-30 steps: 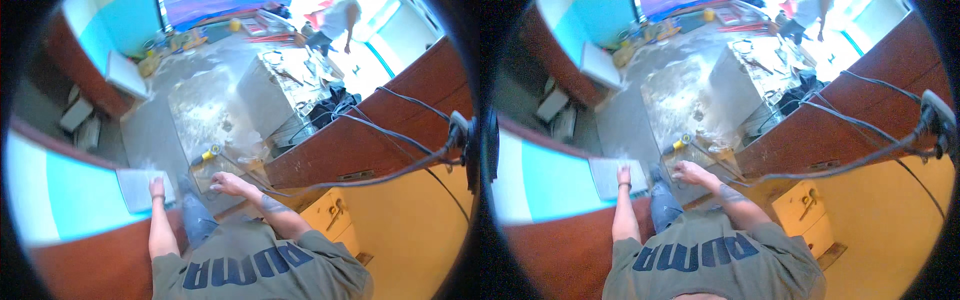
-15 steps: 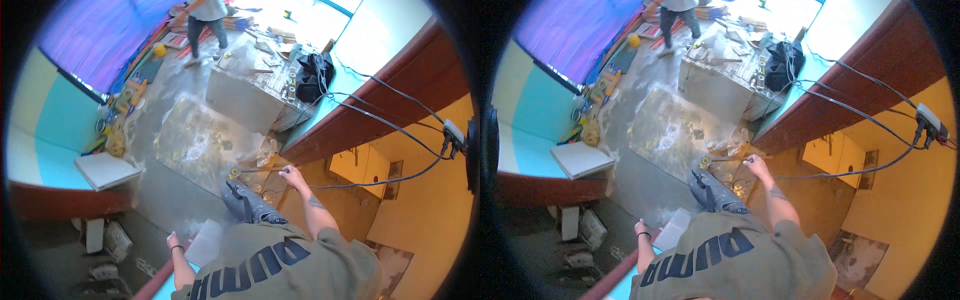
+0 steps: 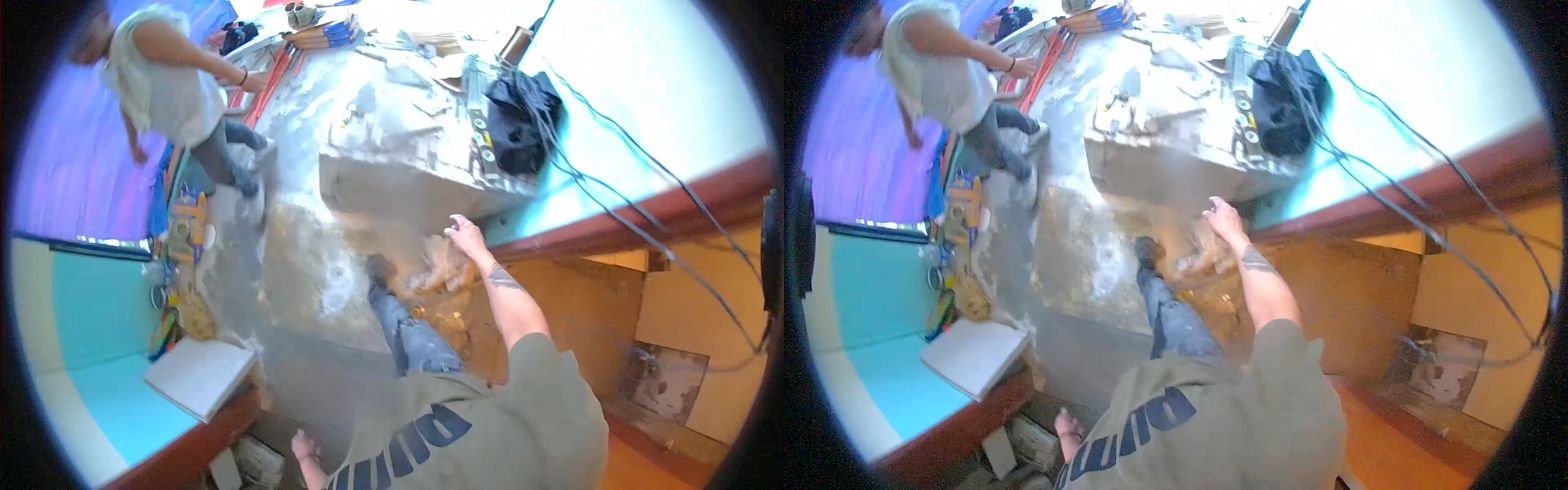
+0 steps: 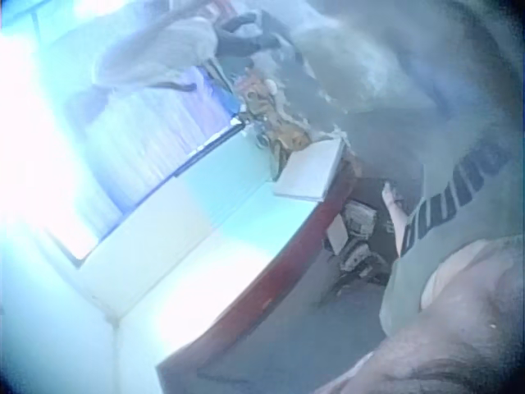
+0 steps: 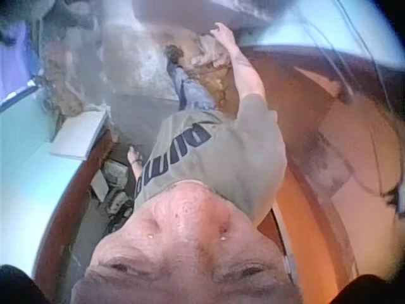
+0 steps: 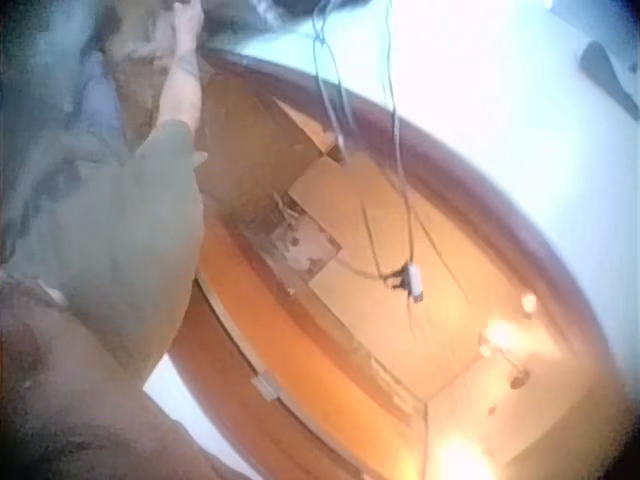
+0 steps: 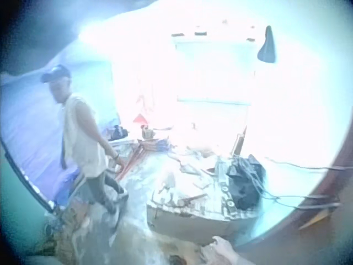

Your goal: The person picks up a white floor tile with a pre-cut center hole and uses an angle grinder to enlarge and smooth the circular opening while kneeling on the floor. Afterward, they place the modified tile onto the concrete floor to check its fit around a plumbing pipe and then apply mortar to the floor using a trowel.

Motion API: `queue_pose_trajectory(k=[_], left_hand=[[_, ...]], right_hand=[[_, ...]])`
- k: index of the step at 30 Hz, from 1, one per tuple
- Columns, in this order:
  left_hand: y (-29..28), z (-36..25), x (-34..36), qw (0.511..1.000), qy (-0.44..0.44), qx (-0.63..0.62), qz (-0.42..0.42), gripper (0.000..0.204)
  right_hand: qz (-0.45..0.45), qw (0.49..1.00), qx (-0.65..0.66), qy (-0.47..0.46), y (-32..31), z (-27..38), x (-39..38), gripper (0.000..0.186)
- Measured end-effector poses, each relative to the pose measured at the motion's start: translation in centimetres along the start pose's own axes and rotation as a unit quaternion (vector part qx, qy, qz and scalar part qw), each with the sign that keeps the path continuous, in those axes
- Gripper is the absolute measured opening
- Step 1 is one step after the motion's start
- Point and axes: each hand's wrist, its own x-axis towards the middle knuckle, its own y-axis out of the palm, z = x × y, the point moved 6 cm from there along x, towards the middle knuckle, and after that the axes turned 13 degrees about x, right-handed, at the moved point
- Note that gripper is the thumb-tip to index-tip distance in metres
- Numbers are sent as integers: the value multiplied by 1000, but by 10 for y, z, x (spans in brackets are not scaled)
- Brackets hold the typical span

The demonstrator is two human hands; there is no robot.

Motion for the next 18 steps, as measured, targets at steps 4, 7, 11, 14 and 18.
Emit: queue_pose_trajectory(k=[4, 7, 11, 14, 18], left_hand=[[-40, -61, 43, 851, 181, 486, -83, 26], [-48, -123, 43, 949, 99, 295, -56, 29], [-17, -233, 3, 995, 43, 91, -27, 24], [-13, -337, -10, 971, 179, 154, -27, 25], [-20, -442, -8, 876, 374, 303, -34, 31]], right_hand=[[-60, 994, -9, -88, 48, 92, 131, 42], [-12, 997, 15, -77, 96, 163, 217, 39], [8, 985, -141, -102, 141, 194, 305, 28], [-1, 990, -139, -2, 178, 204, 352, 24], [-44, 994, -97, 35, 196, 219, 381, 21]])
